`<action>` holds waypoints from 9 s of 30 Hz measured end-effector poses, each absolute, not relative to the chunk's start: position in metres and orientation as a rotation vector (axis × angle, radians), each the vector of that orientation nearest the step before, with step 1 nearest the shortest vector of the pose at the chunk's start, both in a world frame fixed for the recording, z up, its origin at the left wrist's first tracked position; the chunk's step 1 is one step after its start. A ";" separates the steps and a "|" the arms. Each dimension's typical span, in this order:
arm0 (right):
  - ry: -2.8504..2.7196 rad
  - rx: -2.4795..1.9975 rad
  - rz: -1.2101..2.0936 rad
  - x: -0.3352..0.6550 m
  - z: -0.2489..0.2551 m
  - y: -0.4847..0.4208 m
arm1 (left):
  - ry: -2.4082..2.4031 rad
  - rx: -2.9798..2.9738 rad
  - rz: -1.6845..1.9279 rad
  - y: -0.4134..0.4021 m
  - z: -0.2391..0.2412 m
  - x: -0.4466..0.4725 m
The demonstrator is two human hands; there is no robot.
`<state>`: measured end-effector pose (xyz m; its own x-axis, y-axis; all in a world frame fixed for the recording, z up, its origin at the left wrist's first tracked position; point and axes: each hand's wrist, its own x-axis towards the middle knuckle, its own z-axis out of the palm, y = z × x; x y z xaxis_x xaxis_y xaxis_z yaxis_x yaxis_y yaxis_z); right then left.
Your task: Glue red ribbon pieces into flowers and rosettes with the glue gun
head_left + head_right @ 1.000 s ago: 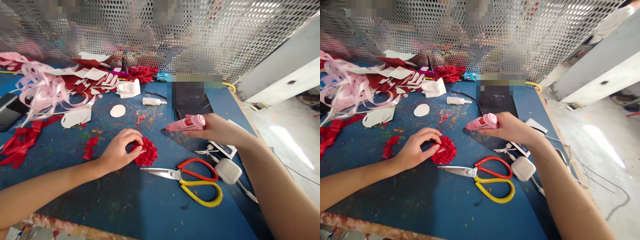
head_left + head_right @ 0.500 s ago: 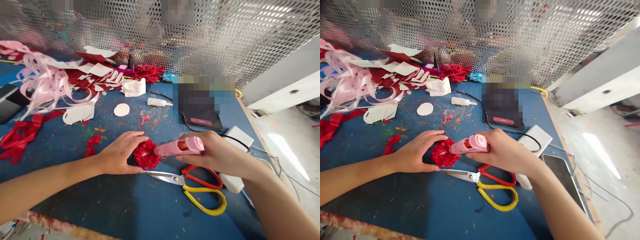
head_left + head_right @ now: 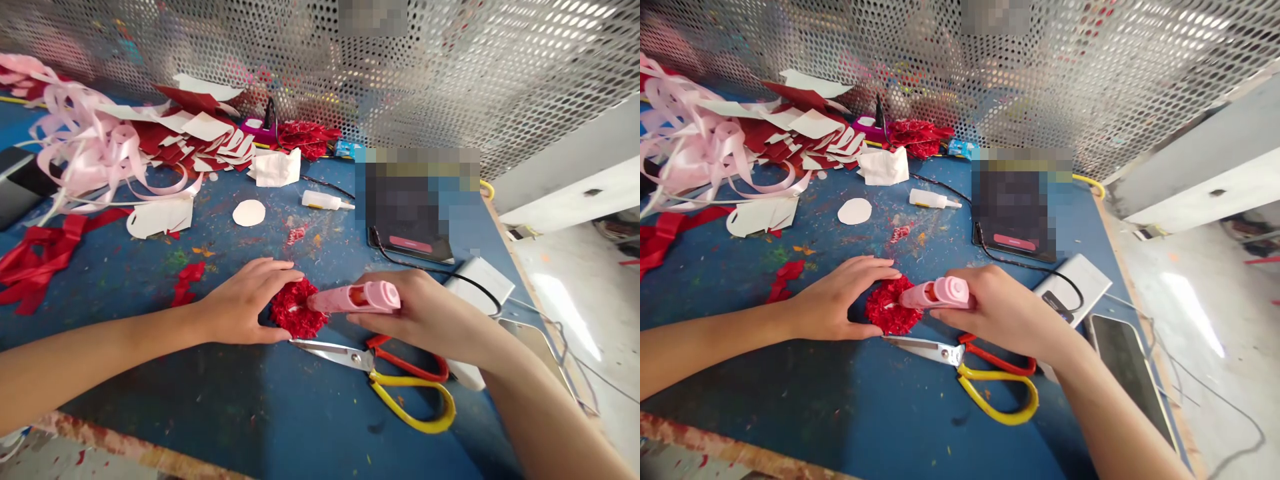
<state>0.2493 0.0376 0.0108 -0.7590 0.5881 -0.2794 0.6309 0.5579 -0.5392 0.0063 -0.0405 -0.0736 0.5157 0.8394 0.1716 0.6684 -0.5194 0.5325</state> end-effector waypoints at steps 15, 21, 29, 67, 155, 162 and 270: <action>2.734 1.028 -0.855 0.246 0.011 0.034 | 1.262 2.375 0.547 -0.041 -0.073 0.007; 2.729 1.034 -0.905 0.248 0.013 0.034 | 1.256 2.392 0.556 -0.041 -0.074 0.007; 2.722 1.076 -0.904 0.247 0.015 0.032 | 1.252 2.380 0.563 -0.040 -0.073 0.007; 1.873 1.619 -1.799 0.286 0.001 0.079 | 1.225 2.400 0.561 -0.041 -0.071 0.011; 3.487 1.529 -0.087 0.242 0.006 0.017 | 1.189 2.422 0.651 -0.042 -0.073 0.010; 2.855 1.705 0.410 0.277 -0.014 0.045 | 1.249 2.419 0.664 -0.046 -0.067 0.010; 3.639 1.251 -0.497 0.268 -0.058 0.010 | 1.130 1.247 0.931 0.016 -0.061 0.005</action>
